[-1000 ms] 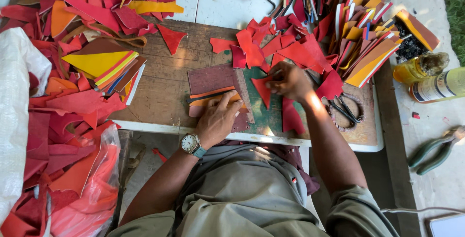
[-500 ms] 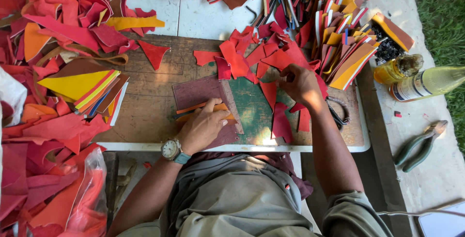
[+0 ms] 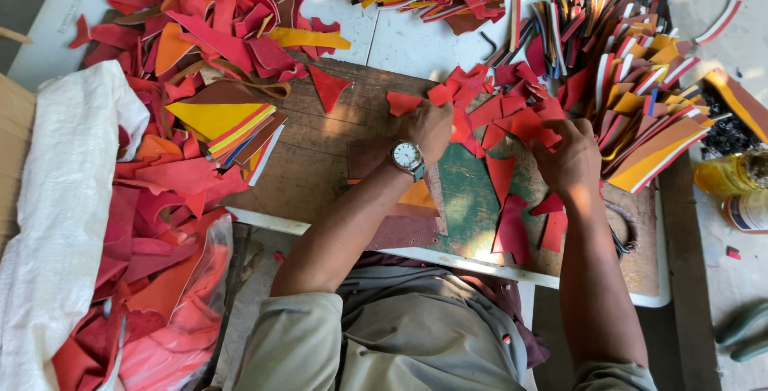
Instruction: The person cuts small red leather pieces using shears, aligns them on a template, and stacks the finished pieces on the table. The person repeatedly picks up pieces, trims edges, and places them into a growing pile.
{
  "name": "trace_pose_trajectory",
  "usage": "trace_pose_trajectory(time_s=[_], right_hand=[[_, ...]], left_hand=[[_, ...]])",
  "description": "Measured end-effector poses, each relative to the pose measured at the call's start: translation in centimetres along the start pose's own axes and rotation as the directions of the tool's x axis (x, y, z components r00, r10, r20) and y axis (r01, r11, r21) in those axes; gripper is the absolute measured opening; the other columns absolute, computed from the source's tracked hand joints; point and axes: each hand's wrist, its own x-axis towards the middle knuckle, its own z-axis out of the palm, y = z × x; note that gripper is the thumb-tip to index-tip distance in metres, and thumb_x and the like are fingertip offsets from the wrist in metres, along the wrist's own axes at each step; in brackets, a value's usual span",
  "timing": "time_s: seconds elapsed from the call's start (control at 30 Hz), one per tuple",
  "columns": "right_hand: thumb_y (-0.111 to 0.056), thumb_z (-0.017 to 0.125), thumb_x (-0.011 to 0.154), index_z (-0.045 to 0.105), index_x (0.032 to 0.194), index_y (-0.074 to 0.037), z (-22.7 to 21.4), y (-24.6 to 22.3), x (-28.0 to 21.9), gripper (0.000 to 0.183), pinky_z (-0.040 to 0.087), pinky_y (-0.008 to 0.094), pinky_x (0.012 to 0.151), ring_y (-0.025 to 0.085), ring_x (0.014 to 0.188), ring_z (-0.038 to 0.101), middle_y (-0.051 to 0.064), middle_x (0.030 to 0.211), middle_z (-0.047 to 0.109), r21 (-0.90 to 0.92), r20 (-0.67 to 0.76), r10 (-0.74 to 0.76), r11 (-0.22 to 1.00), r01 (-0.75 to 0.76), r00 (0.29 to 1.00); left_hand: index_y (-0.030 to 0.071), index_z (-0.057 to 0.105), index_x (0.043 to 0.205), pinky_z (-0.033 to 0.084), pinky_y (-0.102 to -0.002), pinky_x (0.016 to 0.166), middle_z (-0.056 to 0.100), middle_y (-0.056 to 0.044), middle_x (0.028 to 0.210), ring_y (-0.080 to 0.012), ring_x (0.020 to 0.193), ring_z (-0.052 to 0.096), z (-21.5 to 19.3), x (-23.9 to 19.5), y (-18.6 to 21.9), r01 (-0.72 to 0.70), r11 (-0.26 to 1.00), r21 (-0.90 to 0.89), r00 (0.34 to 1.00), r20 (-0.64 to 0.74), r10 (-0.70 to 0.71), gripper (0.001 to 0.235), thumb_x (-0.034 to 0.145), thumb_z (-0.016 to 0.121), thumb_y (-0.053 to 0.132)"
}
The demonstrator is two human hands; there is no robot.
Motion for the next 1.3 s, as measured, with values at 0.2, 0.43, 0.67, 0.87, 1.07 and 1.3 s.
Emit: trace_pose_trajectory(time_s=[0.2,0.43,0.67,0.87,1.07,1.3], right_hand=[[-0.02,0.087,0.075,0.071,0.121,-0.007,1.2,0.4,1.0,0.05,0.054,0.045,0.084,0.037,0.105,0.063,0.019,0.118,0.063,-0.07,0.017,-0.067,0.995,0.068,0.998],[-0.023,0.082,0.091,0.073,0.109,-0.004,1.3,2.4,1.7,0.027,0.053,0.033,0.07,0.016,0.075,0.065,0.005,0.084,0.069,0.239,0.104,0.135,0.958,-0.157,0.985],[-0.018,0.069,0.101,0.069,0.103,-0.005,0.5,4.0,1.6,0.013,0.048,0.023,0.063,0.005,0.071,0.058,-0.004,0.085,0.065,0.725,0.334,0.239,0.554,-0.41,0.912],[-0.018,0.064,0.105,0.068,0.107,-0.007,0.2,4.3,1.6,0.013,0.053,0.024,0.068,0.008,0.077,0.063,-0.001,0.093,0.07,0.836,0.397,0.216,0.316,-0.448,0.892],[-0.017,0.062,0.106,0.063,0.109,-0.006,-1.0,5.3,1.7,0.011,0.053,0.029,0.067,0.013,0.075,0.063,0.003,0.095,0.067,0.869,0.287,0.348,0.297,-0.395,0.893],[-0.003,0.055,0.099,0.066,0.112,-0.002,-2.3,7.0,-0.3,0.017,0.057,0.026,0.083,0.011,0.089,0.068,0.004,0.103,0.071,0.882,0.35,0.289,0.219,-0.417,0.891]], left_hand=[[0.006,0.064,0.108,0.058,-0.041,0.08,0.074,-0.016,0.104,-0.031,0.096,0.074,-2.4,0.0,-6.4,-0.121,0.877,-0.465,0.987,-0.147,0.059,0.026,0.082,0.071,0.005],[0.009,0.065,0.122,0.066,-0.034,0.08,0.074,-0.011,0.115,-0.0212,0.097,0.076,-5.5,1.1,-12.0,0.19,0.494,-0.848,0.967,0.25,0.057,0.041,0.082,0.073,0.005],[0.006,0.076,0.108,0.058,-0.04,0.084,0.073,-0.015,0.106,-0.031,0.094,0.073,-6.7,2.3,-11.7,-0.097,0.966,-0.24,0.982,-0.18,0.054,0.032,0.077,0.081,0.003],[0.003,0.076,0.099,0.051,-0.052,0.078,0.071,-0.018,0.099,-0.0344,0.085,0.069,-4.2,4.7,-5.4,-0.186,0.976,-0.111,0.948,-0.281,0.149,0.034,0.08,0.088,0.028],[0.003,0.072,0.104,0.057,-0.04,0.074,0.075,-0.012,0.092,-0.023,0.082,0.073,-5.4,5.3,-5.2,-0.073,0.831,-0.551,0.997,-0.064,0.046,0.022,0.091,0.077,0.02],[0.004,0.073,0.106,0.054,-0.03,0.061,0.076,-0.007,0.085,-0.0135,0.066,0.069,-11.1,5.4,-12.1,0.063,0.74,-0.669,0.994,-0.021,-0.104,0.014,0.096,0.068,0.012]])
